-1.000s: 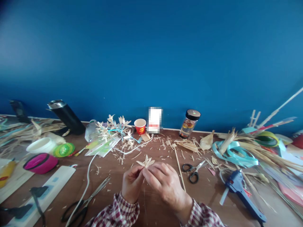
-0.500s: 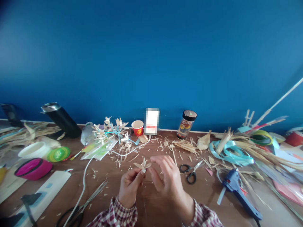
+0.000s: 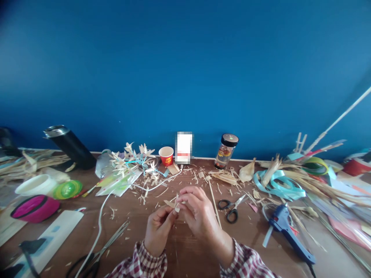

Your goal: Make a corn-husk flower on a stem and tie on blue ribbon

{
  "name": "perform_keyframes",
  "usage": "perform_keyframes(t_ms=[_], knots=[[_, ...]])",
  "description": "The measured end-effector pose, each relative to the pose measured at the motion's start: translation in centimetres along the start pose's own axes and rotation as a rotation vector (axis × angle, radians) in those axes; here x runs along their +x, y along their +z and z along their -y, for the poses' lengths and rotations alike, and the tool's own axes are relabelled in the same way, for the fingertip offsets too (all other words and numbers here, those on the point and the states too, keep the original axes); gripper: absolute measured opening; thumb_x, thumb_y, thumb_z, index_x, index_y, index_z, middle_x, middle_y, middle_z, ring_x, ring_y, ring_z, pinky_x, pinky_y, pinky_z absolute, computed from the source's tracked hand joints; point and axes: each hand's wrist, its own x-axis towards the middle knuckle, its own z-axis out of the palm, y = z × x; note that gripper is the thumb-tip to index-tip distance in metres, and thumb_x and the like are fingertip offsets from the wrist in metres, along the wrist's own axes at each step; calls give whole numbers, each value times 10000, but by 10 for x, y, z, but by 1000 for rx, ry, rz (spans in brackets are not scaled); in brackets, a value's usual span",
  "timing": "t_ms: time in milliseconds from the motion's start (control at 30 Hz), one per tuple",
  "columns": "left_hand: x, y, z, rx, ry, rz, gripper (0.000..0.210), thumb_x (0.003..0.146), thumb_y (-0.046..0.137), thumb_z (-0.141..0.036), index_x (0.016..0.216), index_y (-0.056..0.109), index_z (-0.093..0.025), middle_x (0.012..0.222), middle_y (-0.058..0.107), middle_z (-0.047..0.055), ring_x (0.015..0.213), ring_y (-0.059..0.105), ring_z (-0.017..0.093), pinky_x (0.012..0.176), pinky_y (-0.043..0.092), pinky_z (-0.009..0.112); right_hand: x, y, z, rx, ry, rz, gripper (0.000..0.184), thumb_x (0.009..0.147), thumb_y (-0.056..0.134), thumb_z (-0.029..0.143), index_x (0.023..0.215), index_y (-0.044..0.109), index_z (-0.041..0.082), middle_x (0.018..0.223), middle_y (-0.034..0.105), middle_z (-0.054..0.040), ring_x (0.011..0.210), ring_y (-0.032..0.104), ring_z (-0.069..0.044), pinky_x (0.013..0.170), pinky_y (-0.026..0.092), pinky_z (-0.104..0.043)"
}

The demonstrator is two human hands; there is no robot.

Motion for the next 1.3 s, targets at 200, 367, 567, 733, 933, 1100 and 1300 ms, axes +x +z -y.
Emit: perform_keyframes(t_ms=[200,367,567,733,933,1100,1300], knots=[[-1,-3,4,60,29,-45,195,754,580,-286,634,625,-139,540,505,-12,484,393,85,456,321,191,-6,0,-1,-59,-92,-18,148,804,507,102,835,597,215,971,565,-66,880,536,-189,758,451,-339],[0,-3,4,51,58,-37,199,768,564,-292,671,641,-137,556,531,0,515,429,101,493,354,202,-17,5,-4,-63,-154,-13,177,792,510,81,874,594,214,1005,554,-67,908,532,-189,774,449,-338],[-1,-1,5,76,51,-37,218,775,556,-304,662,639,-136,571,560,10,540,462,113,524,375,209,-24,8,-3,-71,-104,-35,188,787,517,62,877,584,214,1071,499,-73,940,515,-184,779,445,-324],[-1,-1,3,76,44,-59,240,769,554,-310,619,625,-136,548,554,7,526,456,114,520,376,211,-27,10,-3,-51,-66,-26,192,794,498,65,855,595,218,1094,480,-73,923,525,-176,770,452,-316],[0,-2,2,82,55,-42,209,759,570,-304,651,639,-139,539,535,-1,508,445,108,490,363,203,-23,-1,3,91,48,-76,148,785,547,155,913,588,218,1069,502,-82,978,522,-203,813,443,-329],[-3,-1,6,83,77,-5,200,770,566,-297,659,631,-144,551,504,-9,488,423,94,471,347,200,-9,-12,9,135,164,-164,128,820,518,176,890,611,228,1068,519,-71,987,526,-193,845,430,-337],[-5,0,4,138,123,28,204,775,560,-284,645,639,-147,586,519,7,527,436,106,499,353,210,-1,-12,12,126,218,75,177,756,599,208,930,631,213,1150,498,-90,1054,506,-227,887,421,-377]])
